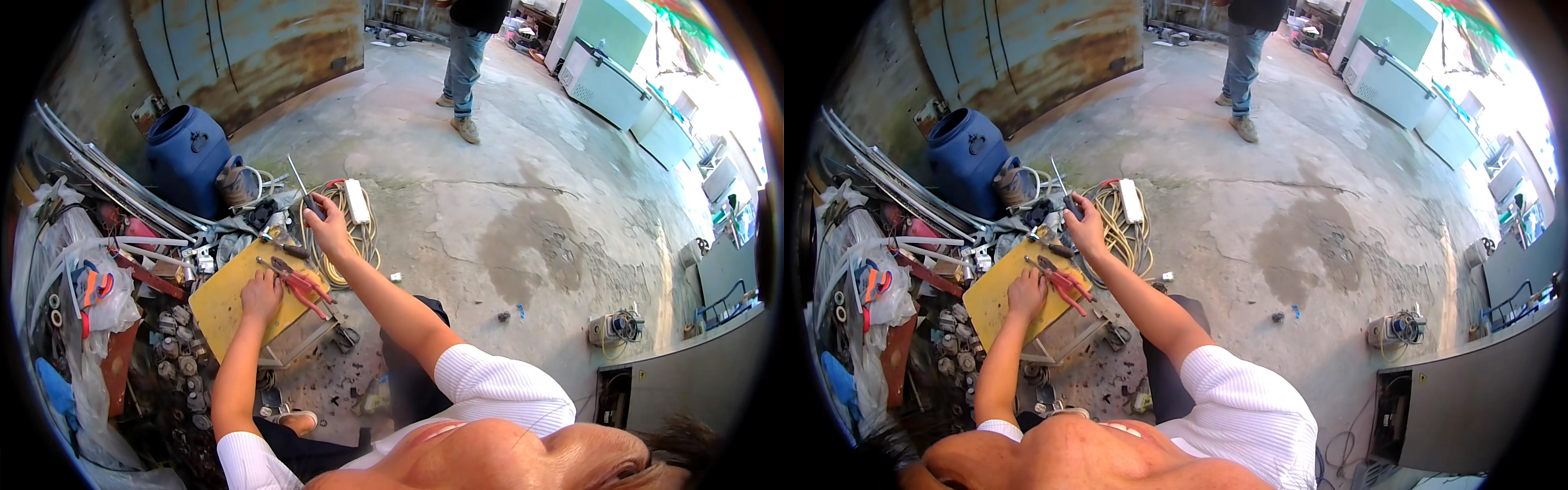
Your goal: The person unscrews and removes components from a metal motor housing using a screwdriver, pliers, and a power drill, placing screws and small parts on a yellow surface.
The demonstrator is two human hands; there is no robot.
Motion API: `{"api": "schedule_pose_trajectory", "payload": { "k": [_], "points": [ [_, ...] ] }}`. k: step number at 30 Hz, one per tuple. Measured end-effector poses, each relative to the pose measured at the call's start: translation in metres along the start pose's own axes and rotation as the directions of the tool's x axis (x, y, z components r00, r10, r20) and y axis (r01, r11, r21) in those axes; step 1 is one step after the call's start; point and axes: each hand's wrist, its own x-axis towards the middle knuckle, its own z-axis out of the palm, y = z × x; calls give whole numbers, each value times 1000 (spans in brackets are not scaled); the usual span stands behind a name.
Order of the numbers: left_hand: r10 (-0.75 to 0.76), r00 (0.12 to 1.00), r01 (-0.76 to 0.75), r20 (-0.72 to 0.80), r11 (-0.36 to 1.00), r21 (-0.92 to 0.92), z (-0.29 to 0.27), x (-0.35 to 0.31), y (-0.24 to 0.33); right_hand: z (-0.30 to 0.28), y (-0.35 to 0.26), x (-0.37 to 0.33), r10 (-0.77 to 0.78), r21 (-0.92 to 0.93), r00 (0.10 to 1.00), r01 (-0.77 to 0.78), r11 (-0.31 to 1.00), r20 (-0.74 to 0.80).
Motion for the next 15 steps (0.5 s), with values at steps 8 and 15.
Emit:
{"api": "schedule_pose_trajectory", "payload": {
  "k": [8,15],
  "points": [
    [-56,997,55,-54,998,-18,2,-2,1,0,-4,2,17,6,1000,-17,1000,2],
    [-163,987,163,-2,987,17,-13,-5,8,-1,-6,3,19,9,1000,-19,1000,1]
  ]
}}
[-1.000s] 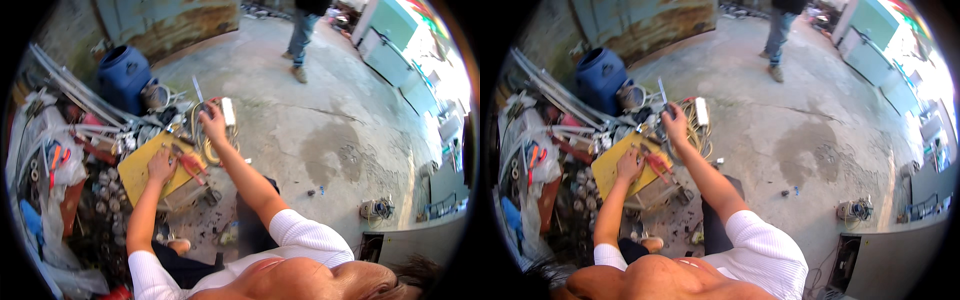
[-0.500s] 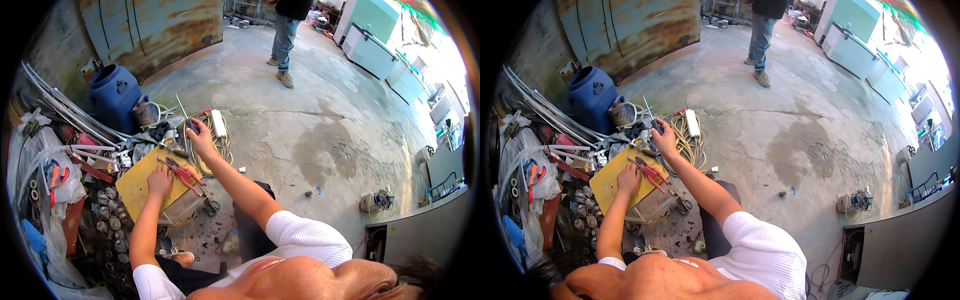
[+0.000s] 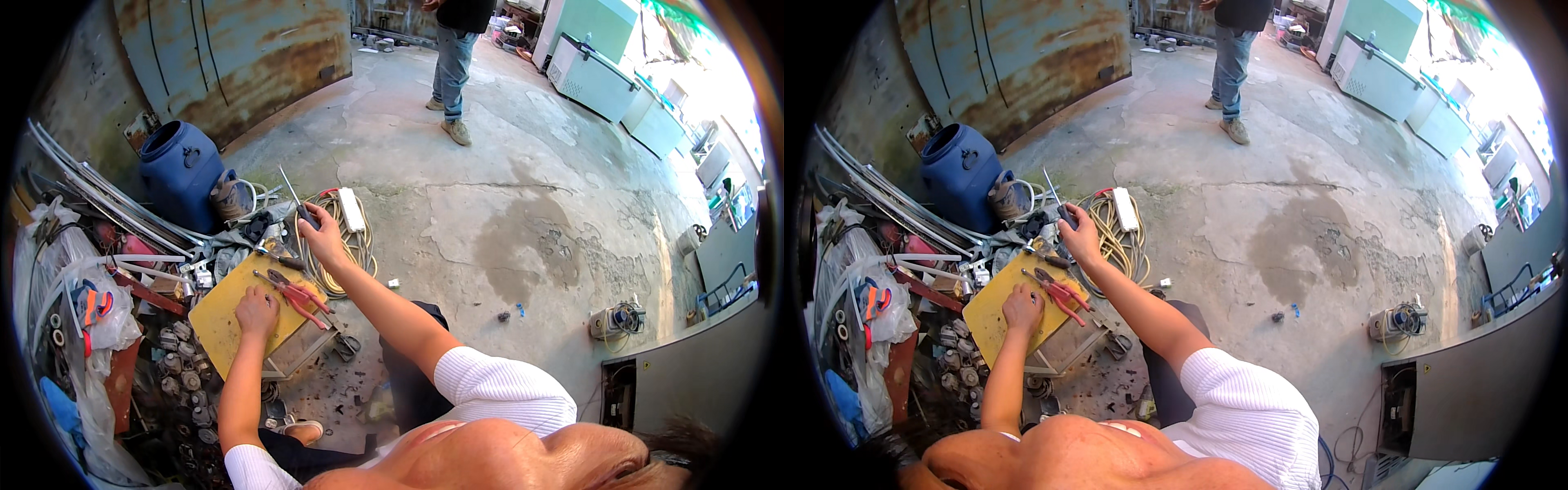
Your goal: The person unscrews and removes components from a metal motor housing using a screwdriver, pliers, and a power drill, placing screws and small parts on a yellow surface.
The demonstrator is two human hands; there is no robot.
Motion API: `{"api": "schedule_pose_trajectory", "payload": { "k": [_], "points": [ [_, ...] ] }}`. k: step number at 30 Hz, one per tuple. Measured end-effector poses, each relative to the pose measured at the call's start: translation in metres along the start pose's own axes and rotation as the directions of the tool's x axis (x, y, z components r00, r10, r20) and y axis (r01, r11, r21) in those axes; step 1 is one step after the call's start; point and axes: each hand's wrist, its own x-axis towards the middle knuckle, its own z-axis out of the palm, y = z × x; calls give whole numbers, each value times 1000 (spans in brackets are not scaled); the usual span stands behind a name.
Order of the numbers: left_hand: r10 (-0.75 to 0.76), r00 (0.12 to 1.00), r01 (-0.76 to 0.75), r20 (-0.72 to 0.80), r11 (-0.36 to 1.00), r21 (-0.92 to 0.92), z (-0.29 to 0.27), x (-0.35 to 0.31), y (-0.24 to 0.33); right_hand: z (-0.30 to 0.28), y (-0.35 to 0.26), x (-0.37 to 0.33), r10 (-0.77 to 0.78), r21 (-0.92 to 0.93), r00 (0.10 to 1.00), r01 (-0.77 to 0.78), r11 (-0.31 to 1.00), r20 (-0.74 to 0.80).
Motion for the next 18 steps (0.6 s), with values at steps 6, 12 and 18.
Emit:
{"api": "schedule_pose_trajectory", "payload": {
  "k": [6,12,18],
  "points": [
    [28,1000,-29,-14,998,-55,-5,-2,1,-1,3,1,-12,-34,1000,12,999,-1],
    [74,997,-72,25,994,-80,-5,-4,-6,2,1,-2,5,-5,1000,-5,1000,8],
    [85,994,-80,65,993,-83,-4,-5,-11,5,-1,-3,0,-12,1000,0,1000,9]
  ]
}}
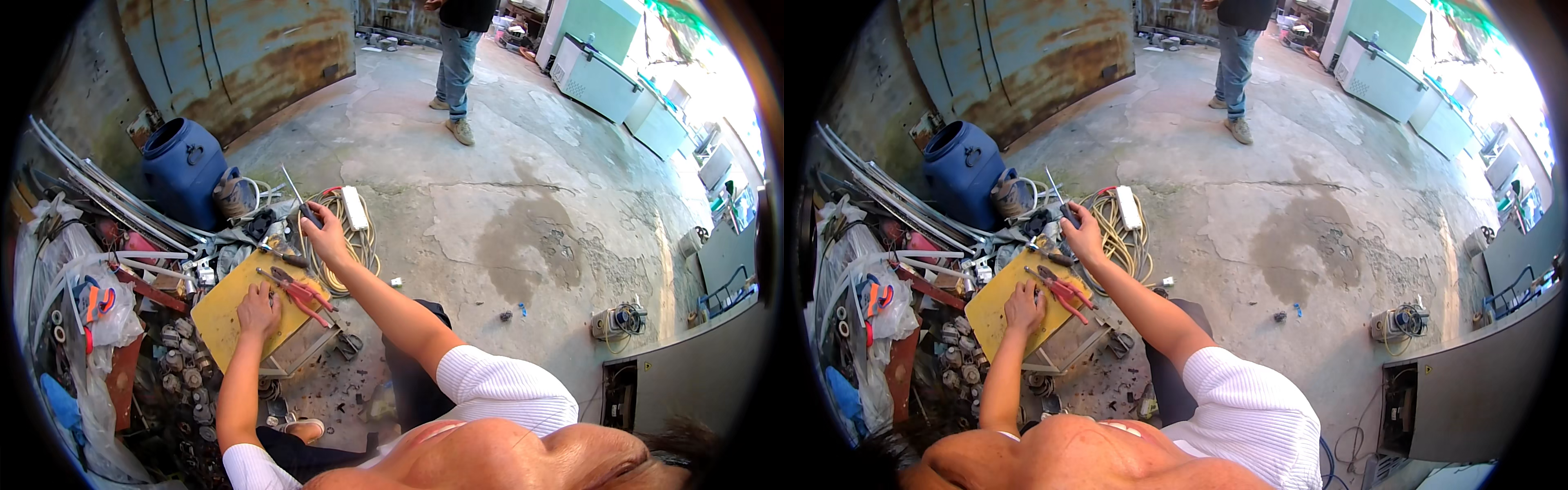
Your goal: The person unscrews and removes components from a metal motor housing using a screwdriver, pliers, and a power drill, placing screws and small parts on a yellow surface.
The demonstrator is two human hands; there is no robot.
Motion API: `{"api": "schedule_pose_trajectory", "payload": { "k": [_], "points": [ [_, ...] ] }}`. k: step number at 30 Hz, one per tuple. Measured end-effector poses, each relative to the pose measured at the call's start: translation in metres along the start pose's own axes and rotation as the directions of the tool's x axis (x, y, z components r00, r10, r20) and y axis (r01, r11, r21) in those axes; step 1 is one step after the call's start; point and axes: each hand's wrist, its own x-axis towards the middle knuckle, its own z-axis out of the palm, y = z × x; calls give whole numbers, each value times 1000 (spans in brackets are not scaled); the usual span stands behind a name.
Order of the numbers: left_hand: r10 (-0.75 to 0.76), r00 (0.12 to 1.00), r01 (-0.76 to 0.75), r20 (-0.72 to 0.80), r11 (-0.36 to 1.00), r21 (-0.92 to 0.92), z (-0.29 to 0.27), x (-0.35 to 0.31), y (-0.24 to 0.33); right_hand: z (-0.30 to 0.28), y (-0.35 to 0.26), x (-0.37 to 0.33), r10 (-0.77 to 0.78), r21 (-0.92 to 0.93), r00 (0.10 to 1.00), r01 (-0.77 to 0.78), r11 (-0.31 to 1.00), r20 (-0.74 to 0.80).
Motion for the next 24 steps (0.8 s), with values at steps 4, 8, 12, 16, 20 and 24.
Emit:
{"api": "schedule_pose_trajectory", "payload": {
  "k": [4,8,12,16,20,24],
  "points": [
    [47,999,-48,25,998,30,-14,-3,15,-5,8,4,-21,-11,1000,21,1000,-6],
    [57,998,-57,-12,997,61,-7,-6,5,0,4,0,-4,-4,1000,4,1000,4],
    [99,994,-96,-44,993,64,2,-4,2,-2,7,2,-16,-7,1000,16,1000,-4],
    [130,988,-125,-89,991,54,5,-6,0,-2,5,1,-12,-43,1000,12,999,-4],
    [107,993,-106,-48,994,29,3,-6,5,-4,7,2,-19,-44,1000,19,999,-6],
    [119,989,-118,-84,993,9,8,-7,-2,-2,9,2,-23,-28,1000,22,999,-13]
  ]
}}
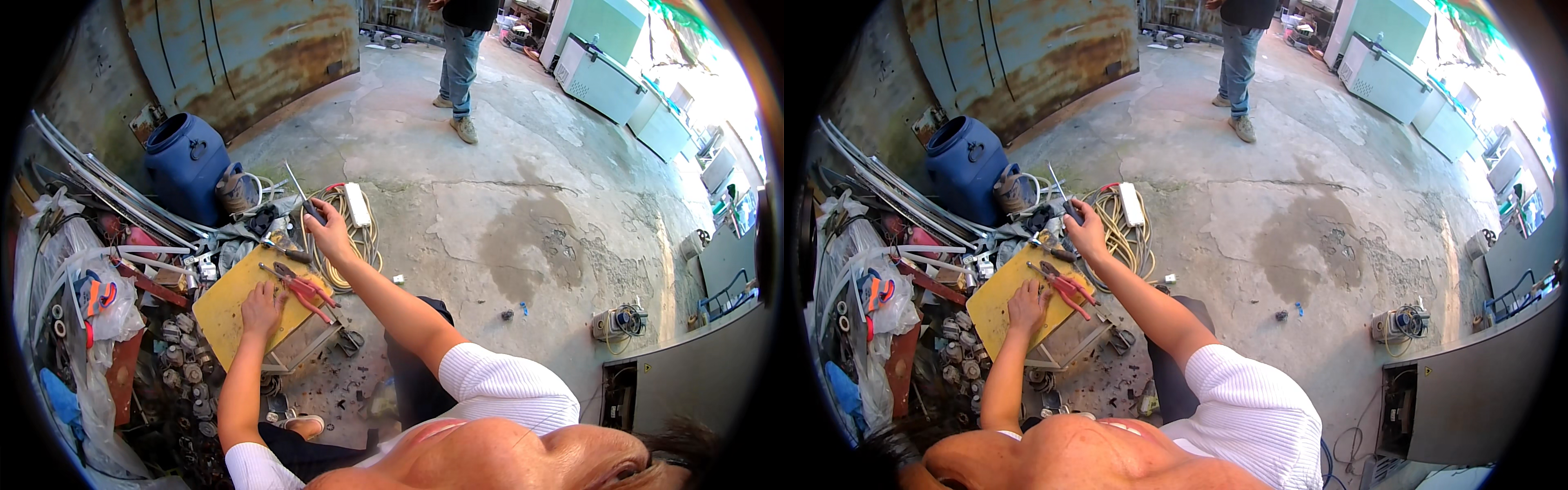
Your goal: The person unscrews and removes components from a metal motor housing using a screwdriver, pliers, and a power drill, placing screws and small parts on a yellow surface.
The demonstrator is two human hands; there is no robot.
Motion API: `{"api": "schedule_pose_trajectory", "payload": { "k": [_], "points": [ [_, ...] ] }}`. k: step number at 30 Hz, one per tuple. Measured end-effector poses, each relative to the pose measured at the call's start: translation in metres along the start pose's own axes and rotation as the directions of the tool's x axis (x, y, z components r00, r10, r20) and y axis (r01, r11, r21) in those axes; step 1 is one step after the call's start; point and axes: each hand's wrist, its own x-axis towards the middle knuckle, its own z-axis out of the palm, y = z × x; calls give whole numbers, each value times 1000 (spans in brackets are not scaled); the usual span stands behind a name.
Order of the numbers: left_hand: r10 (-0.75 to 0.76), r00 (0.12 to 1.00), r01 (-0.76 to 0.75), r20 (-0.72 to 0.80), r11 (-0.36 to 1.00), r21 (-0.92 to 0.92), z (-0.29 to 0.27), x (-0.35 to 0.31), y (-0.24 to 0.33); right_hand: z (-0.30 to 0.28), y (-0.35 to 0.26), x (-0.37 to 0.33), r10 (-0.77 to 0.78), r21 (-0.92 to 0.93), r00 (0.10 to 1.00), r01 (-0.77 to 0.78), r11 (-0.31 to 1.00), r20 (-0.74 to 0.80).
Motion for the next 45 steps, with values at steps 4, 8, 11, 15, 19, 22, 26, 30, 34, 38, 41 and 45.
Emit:
{"api": "schedule_pose_trajectory", "payload": {
  "k": [4,8,11,15,19,22,26,30,34,38,41,45],
  "points": [
    [12,999,-12,-34,1000,-10,3,-3,-4,1,0,-1,-2,20,1000,2,1000,12],
    [28,999,-28,-30,1000,-9,2,-3,-4,0,1,-1,3,1,1000,-3,1000,10],
    [34,998,-35,-60,999,-14,3,-3,-1,-1,1,-1,-2,-27,1000,2,1000,9],
    [50,992,-58,-118,996,-63,2,-1,4,-6,3,1,-5,-46,1000,6,999,3],
    [40,978,-65,-206,991,-115,-7,-4,9,-1,3,2,3,65,1000,-4,998,24],
    [8,976,-18,-218,999,-44,-4,-4,-1,5,1,3,15,17,999,-16,1000,38],
    [-14,953,-20,-302,994,-108,5,3,0,-8,5,7,-7,5,999,7,1000,51],
    [-252,855,95,-453,935,-341,-9,8,-7,-3,-3,2,41,-34,998,-39,999,48],
    [-731,669,128,133,-63,-990,-21,12,-22,-2,-3,-2,72,16,995,-73,997,64],
    [-265,925,-168,271,-928,-333,-37,-6,-36,-3,-18,-5,139,-2,989,-139,990,46],
    [-238,958,-225,162,-970,-93,-40,-11,-29,0,-18,-7,147,-8,987,-147,989,62],
    [-251,964,-259,84,-959,110,-46,-25,-30,7,-4,-8,152,-58,984,-147,987,88]
  ]
}}
